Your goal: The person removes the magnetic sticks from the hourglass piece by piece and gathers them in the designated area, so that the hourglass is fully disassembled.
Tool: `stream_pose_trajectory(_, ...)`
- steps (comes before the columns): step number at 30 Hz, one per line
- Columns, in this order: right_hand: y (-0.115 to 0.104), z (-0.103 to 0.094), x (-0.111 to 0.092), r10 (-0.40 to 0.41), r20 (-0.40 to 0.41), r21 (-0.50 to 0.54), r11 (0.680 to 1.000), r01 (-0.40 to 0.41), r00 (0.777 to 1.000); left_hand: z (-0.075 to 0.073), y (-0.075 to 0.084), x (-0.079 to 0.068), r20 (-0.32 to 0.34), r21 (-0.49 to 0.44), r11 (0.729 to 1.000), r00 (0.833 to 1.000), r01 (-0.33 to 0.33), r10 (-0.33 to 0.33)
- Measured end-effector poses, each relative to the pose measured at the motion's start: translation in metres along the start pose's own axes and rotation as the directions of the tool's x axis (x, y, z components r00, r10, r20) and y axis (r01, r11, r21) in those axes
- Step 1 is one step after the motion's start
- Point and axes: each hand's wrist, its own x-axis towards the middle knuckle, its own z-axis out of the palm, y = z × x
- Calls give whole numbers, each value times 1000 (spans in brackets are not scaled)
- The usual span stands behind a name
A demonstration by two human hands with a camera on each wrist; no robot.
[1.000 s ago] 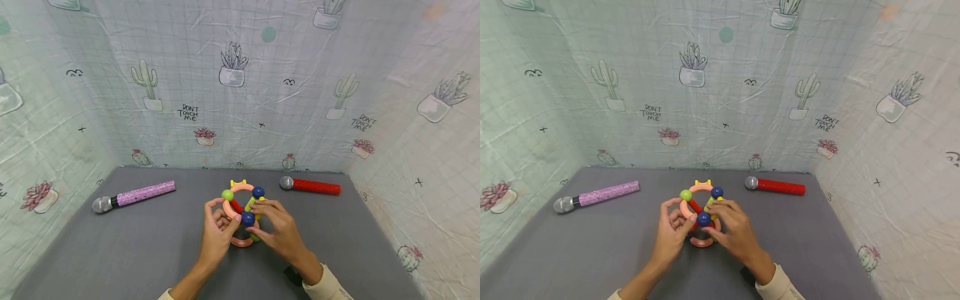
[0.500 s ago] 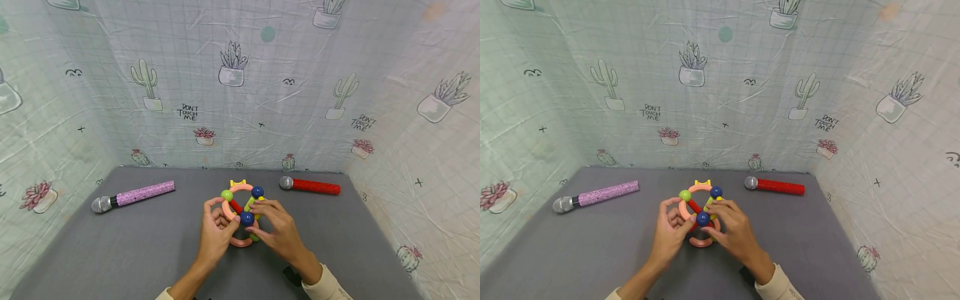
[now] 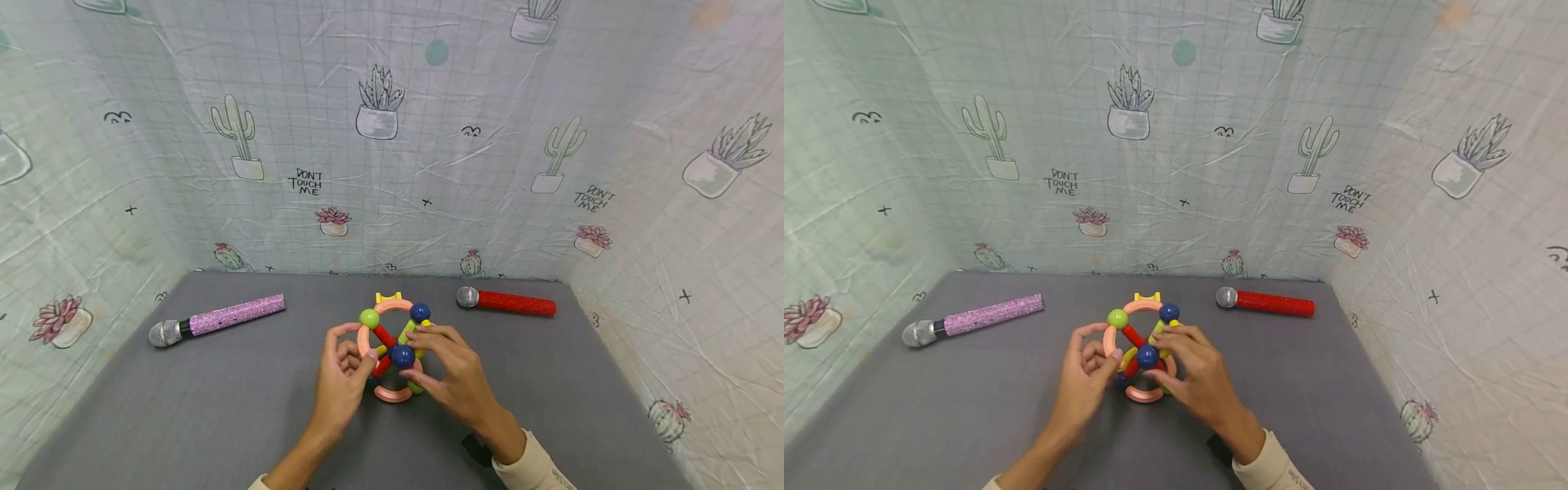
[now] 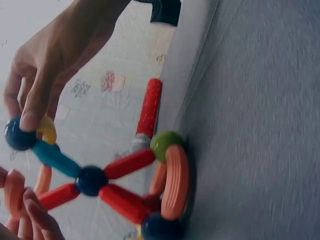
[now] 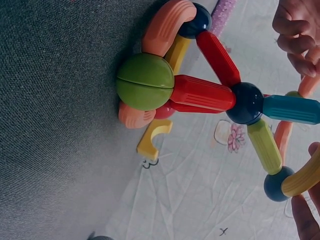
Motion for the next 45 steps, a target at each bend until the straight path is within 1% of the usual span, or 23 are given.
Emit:
stream_pose_trajectory(3, 0, 0, 1, -2, -1, -2, 1000, 2, 1000, -8, 0, 1, 36, 37, 999, 999, 5, -6)
stream_pose_trajectory(6, 0, 0, 1, -4, -2, -7, 1000, 4, 1000, -17, 0, 2, 99, 62, 998, 995, 16, -22)
stream_pose_trajectory(10, 0, 0, 0, -2, -2, -11, 1000, 2, 1000, -27, -2, 3, 192, 107, 993, 979, 47, -67)
stream_pose_trajectory(13, 0, -1, 0, 3, 1, -15, 1000, -3, 1000, -36, -5, 2, 220, 130, 988, 970, 78, -105)
stream_pose_trajectory(15, 0, -1, 0, 2, 1, -18, 1000, -2, 1000, -43, -8, 1, 221, 135, 987, 968, 88, -117)
stream_pose_trajectory(18, 0, 0, 0, -2, -1, -13, 1000, 2, 1000, -58, -12, 1, 205, 137, 987, 972, 88, -115)
stream_pose_trajectory(22, -1, 0, 0, 2, -3, 4, 1000, -2, 1000, -83, -20, 2, 165, 170, 982, 980, 83, -112)
stream_pose_trajectory(25, -1, 0, 0, 2, -6, 11, 1000, -2, 1000, -106, -24, 1, 121, 241, 967, 986, 84, -115)
stream_pose_trajectory(27, -1, 0, 0, 2, -7, 11, 1000, -2, 1000, -123, -27, 0, 91, 297, 951, 989, 82, -114)
stream_pose_trajectory(30, -1, 0, 0, 13, -4, 6, 1000, -13, 1000, -148, -29, -2, 36, 393, 916, 994, 84, -107)
stream_pose_trajectory(32, -1, -1, -1, 26, 3, 3, 1000, -26, 1000, -164, -30, -4, 4, 460, 884, 995, 87, -100)
stream_pose_trajectory(35, -1, -1, -1, 34, 5, 4, 999, -34, 999, -188, -32, -8, -33, 568, 819, 996, 88, -84)
stream_pose_trajectory(37, -1, -1, -1, 35, 5, 7, 999, -35, 999, -204, -33, -12, -44, 636, 766, 995, 93, -85)
stream_pose_trajectory(39, -1, 0, -1, 29, 2, 9, 1000, -29, 1000, -219, -33, -16, -50, 685, 720, 994, 108, -102)
stream_pose_trajectory(42, 0, 0, -2, 24, -3, 10, 1000, -24, 1000, -242, -33, -23, -58, 739, 657, 986, 147, -155)
stream_pose_trajectory(45, 0, 1, -2, 24, -4, 7, 1000, -24, 1000, -265, -32, -27, -73, 772, 609, 977, 183, -201)
